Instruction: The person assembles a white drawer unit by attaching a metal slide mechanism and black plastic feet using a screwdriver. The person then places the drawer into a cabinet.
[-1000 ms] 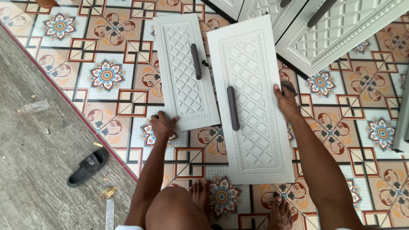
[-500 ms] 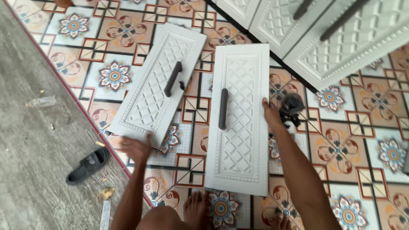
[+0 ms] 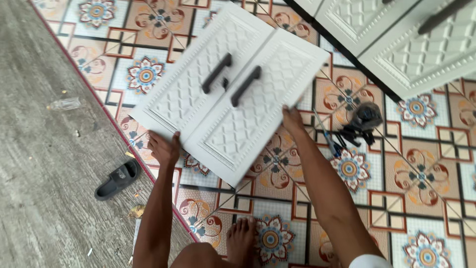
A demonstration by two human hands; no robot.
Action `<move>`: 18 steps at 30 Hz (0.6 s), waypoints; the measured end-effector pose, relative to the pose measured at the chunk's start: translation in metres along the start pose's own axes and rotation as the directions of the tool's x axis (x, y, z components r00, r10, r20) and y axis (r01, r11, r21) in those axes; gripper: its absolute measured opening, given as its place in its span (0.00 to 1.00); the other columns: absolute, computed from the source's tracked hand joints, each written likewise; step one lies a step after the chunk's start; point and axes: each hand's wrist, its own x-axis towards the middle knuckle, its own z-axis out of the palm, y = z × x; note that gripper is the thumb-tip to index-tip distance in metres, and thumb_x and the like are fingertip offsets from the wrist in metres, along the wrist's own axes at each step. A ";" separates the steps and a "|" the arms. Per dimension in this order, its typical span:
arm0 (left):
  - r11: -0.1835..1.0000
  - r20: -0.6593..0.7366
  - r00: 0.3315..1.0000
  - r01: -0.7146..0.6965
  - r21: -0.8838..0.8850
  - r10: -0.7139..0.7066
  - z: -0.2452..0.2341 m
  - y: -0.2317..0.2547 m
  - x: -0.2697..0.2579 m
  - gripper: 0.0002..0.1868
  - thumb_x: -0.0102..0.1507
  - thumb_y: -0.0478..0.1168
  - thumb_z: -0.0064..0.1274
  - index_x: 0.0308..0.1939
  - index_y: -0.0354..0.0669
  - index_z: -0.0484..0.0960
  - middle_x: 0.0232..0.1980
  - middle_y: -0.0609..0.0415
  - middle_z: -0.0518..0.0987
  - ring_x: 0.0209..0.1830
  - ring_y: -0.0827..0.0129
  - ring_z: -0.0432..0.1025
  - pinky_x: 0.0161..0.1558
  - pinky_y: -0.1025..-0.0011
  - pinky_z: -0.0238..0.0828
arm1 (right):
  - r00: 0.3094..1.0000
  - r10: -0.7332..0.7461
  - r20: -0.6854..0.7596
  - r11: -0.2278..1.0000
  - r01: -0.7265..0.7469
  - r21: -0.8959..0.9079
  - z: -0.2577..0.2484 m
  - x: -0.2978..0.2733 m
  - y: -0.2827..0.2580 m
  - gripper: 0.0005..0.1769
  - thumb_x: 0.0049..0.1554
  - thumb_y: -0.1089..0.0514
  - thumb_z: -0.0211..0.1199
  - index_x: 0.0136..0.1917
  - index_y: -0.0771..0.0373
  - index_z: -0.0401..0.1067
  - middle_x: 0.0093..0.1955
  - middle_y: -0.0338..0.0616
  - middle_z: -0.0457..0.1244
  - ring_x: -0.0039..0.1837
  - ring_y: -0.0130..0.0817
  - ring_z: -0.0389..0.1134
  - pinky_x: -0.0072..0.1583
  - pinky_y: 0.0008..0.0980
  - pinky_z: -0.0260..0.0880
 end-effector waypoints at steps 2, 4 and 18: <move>1.000 -0.033 0.999 -0.019 0.020 0.020 0.004 0.013 0.007 0.59 0.62 0.59 0.62 0.77 0.25 0.41 0.79 0.27 0.47 0.78 0.33 0.43 0.68 0.34 0.45 | 0.997 -0.074 0.031 0.990 0.077 -0.122 -0.005 -0.002 -0.001 0.28 0.70 0.45 0.49 0.76 0.63 0.58 0.73 0.52 0.59 0.71 0.44 0.60 0.69 0.42 0.59; 0.993 -0.096 0.991 -0.081 0.084 0.089 0.013 0.031 0.009 0.57 0.65 0.58 0.61 0.76 0.23 0.39 0.77 0.18 0.41 0.76 0.28 0.39 0.64 0.32 0.41 | 0.996 -0.087 -0.003 0.991 0.086 -0.106 -0.013 -0.008 0.001 0.26 0.69 0.46 0.56 0.73 0.63 0.63 0.71 0.49 0.59 0.68 0.40 0.59 0.64 0.39 0.60; 0.269 0.092 0.268 -0.759 -0.593 0.959 0.109 0.383 -0.229 0.17 0.65 0.38 0.56 0.58 0.40 0.78 0.50 0.42 0.73 0.52 0.48 0.65 0.57 0.49 0.64 | 0.934 -0.112 -0.340 0.976 0.168 0.141 -0.242 -0.152 0.022 0.10 0.66 0.55 0.56 0.55 0.60 0.74 0.46 0.36 0.70 0.44 0.24 0.72 0.44 0.26 0.73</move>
